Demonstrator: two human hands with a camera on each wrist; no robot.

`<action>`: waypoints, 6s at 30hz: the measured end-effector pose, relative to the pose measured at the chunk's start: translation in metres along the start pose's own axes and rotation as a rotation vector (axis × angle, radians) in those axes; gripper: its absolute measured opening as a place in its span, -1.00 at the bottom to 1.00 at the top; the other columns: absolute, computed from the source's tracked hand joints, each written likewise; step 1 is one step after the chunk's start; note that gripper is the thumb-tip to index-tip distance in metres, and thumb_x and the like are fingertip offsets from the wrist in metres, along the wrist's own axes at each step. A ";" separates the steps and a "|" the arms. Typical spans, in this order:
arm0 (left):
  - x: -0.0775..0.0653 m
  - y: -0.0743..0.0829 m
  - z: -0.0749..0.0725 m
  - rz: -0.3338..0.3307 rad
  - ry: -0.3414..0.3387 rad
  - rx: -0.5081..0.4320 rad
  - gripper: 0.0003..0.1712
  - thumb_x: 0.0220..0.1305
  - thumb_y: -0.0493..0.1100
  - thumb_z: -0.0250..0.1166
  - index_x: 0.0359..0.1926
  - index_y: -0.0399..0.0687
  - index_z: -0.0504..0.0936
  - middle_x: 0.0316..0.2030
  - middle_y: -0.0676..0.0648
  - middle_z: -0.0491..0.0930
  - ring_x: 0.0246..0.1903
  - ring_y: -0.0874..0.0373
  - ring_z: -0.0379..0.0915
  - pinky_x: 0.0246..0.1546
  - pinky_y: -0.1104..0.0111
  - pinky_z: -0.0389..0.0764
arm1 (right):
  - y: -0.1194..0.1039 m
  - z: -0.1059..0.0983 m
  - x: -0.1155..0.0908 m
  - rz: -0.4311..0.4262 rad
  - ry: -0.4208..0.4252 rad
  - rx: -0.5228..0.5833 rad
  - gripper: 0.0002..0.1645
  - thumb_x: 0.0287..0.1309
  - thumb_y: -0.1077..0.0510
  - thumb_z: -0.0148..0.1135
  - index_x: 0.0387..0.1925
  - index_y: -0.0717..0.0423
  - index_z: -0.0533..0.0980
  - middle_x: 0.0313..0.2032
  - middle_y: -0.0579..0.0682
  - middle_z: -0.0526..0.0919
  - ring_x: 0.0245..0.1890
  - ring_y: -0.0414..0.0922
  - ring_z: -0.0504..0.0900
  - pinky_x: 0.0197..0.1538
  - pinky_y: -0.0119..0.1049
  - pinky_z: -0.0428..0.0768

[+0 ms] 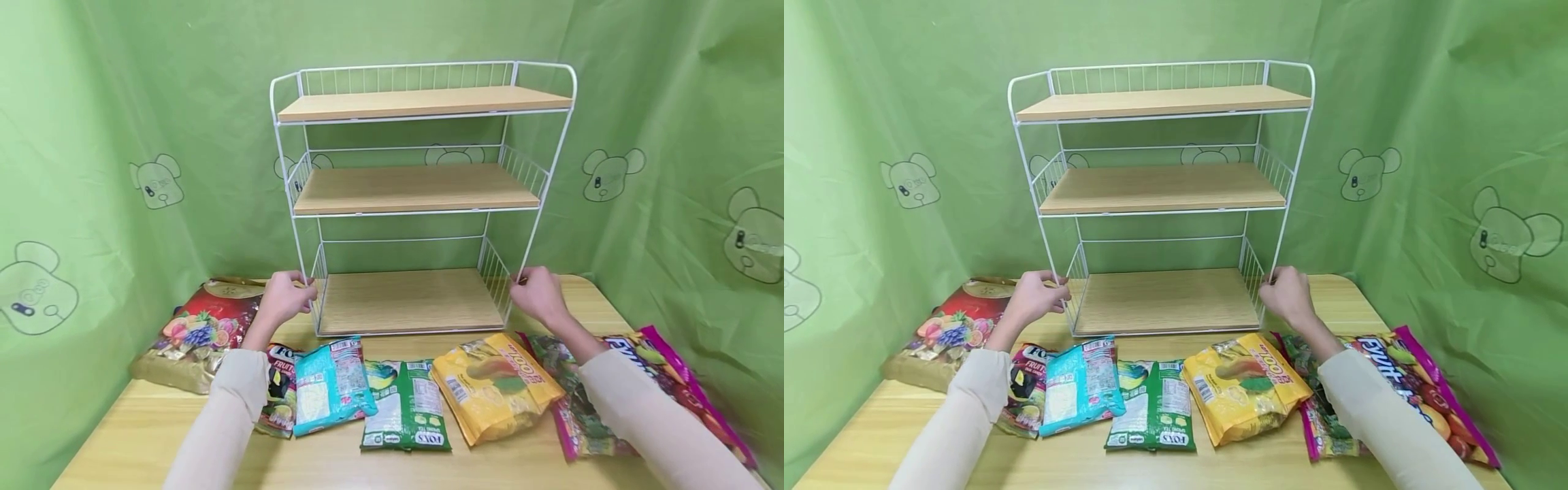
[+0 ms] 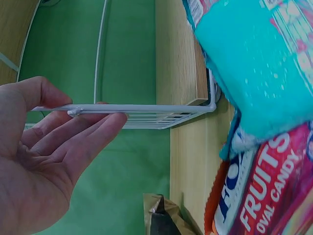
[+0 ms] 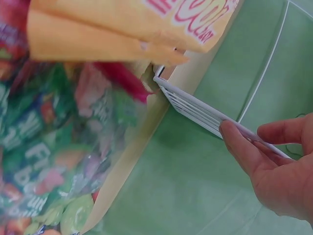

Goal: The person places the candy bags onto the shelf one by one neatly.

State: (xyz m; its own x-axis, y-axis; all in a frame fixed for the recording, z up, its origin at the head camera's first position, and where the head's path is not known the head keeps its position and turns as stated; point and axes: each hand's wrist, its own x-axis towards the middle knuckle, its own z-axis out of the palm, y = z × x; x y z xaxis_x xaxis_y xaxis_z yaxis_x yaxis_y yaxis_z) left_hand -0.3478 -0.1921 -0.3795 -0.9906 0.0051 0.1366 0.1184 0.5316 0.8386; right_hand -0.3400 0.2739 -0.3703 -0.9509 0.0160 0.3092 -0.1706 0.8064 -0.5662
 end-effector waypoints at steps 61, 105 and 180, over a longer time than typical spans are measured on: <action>0.022 -0.001 -0.013 -0.322 -0.314 -0.463 -0.35 0.61 -0.19 -0.15 0.58 -0.27 -0.08 -0.13 -0.11 0.30 -0.31 0.17 0.40 0.33 -0.22 0.39 | -0.009 0.012 -0.003 0.035 0.019 0.055 -0.61 0.16 0.32 0.08 -0.05 0.51 0.59 -0.19 0.48 0.68 -0.63 -0.07 0.56 -0.65 -0.28 0.53; 0.031 -0.015 -0.014 -0.316 -0.308 -0.389 -0.49 0.54 -0.24 -0.06 0.43 -0.25 0.18 -0.26 -0.12 0.43 -0.44 0.11 0.49 -0.17 0.15 0.72 | -0.006 0.015 -0.004 0.000 0.024 0.075 -0.63 0.22 0.30 0.05 -0.04 0.49 0.57 -0.18 0.49 0.67 -0.68 -0.10 0.50 -0.71 -0.31 0.46; 0.037 -0.015 -0.013 -0.339 -0.285 -0.382 -0.51 0.53 -0.27 -0.04 0.41 -0.23 0.20 -0.15 -0.21 0.40 -0.45 0.06 0.54 0.01 0.01 0.69 | -0.042 0.031 -0.045 -0.022 -0.533 -0.169 -0.22 -0.13 0.29 0.41 0.21 0.46 0.44 0.00 0.41 0.62 -0.17 0.11 0.63 -0.04 0.06 0.66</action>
State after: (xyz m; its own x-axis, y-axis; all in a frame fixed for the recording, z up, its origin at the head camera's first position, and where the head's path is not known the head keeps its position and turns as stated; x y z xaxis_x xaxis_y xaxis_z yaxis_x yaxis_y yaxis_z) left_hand -0.3855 -0.2112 -0.3801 -0.9504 0.1443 -0.2754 -0.2445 0.2003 0.9487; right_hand -0.2981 0.2208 -0.3836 -0.9541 -0.2678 -0.1340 -0.1901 0.8873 -0.4202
